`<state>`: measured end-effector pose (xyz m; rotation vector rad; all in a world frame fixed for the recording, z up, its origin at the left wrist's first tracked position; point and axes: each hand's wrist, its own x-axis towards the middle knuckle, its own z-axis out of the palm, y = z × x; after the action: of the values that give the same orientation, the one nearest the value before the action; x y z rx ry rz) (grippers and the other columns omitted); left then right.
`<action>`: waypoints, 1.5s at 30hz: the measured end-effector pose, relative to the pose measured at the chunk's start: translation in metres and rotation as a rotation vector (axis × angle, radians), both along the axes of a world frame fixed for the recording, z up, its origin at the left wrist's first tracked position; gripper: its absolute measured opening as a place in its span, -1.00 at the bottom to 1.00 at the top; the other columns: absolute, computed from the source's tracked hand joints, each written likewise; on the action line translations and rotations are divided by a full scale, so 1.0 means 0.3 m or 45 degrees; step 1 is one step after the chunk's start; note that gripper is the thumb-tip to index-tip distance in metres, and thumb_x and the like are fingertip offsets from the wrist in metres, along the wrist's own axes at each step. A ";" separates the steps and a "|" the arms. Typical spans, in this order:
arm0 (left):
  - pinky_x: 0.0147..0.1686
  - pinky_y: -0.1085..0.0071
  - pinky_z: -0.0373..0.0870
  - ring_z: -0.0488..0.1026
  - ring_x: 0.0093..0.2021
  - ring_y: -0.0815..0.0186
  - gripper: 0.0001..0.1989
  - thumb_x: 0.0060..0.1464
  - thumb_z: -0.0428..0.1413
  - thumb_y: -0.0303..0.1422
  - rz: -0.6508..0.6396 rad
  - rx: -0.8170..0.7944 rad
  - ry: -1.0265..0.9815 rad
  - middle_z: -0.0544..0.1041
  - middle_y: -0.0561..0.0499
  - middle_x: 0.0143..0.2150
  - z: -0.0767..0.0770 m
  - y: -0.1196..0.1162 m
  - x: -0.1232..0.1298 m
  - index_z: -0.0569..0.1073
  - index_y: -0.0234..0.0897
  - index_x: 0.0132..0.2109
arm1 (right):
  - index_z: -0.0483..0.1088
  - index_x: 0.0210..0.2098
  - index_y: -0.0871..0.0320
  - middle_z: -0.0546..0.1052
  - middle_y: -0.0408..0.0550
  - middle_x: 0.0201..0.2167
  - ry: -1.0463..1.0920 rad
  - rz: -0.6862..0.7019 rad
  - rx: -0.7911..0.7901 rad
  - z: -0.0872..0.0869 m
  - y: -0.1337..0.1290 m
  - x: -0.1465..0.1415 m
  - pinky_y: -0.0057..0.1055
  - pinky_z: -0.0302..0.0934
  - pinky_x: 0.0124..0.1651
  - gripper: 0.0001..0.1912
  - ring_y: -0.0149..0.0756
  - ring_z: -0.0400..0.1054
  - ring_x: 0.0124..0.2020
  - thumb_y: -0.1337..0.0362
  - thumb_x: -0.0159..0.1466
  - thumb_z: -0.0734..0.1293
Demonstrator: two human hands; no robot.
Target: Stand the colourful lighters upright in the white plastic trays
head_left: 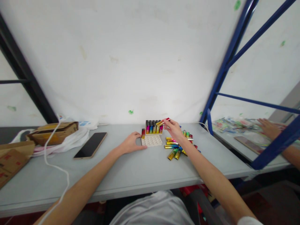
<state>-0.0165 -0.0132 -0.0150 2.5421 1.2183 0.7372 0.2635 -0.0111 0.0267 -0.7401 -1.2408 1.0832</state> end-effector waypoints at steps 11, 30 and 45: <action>0.20 0.12 0.38 0.49 0.07 -0.01 -0.32 -0.03 0.26 0.17 0.003 -0.005 0.032 0.50 -0.19 0.06 -0.004 -0.009 0.014 0.56 -0.30 0.03 | 0.35 -0.19 0.04 0.37 -0.27 -0.53 0.174 0.306 -0.128 -0.013 -0.057 -0.092 -0.38 0.30 -0.35 -0.50 -0.37 0.31 -0.48 -0.18 0.14 0.48; 0.19 0.12 0.38 0.49 0.06 -0.02 -0.35 -0.02 0.25 0.15 -0.014 -0.001 0.026 0.52 -0.16 0.01 0.011 -0.021 0.026 0.57 -0.27 0.02 | -0.05 -0.61 0.01 -0.10 -0.32 -0.74 -0.147 0.101 -0.417 -0.062 -0.051 -0.135 -0.43 -0.38 -0.64 -0.41 -0.47 -0.29 -0.71 -0.26 0.27 0.17; 0.17 0.14 0.40 0.50 0.05 -0.01 -0.36 -0.01 0.26 0.14 -0.028 0.006 0.028 0.53 -0.14 0.01 0.010 -0.023 0.027 0.57 -0.24 0.04 | 0.42 -0.29 0.08 0.22 -0.25 -0.59 -0.293 0.060 -0.056 -0.104 -0.025 -0.140 -0.43 0.00 -0.55 -0.36 -0.40 0.07 -0.62 -0.39 0.26 0.19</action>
<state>-0.0085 -0.0202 -0.0120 2.5701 1.1946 0.7100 0.2215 -0.0187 -0.0046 -0.8922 -1.4387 1.0889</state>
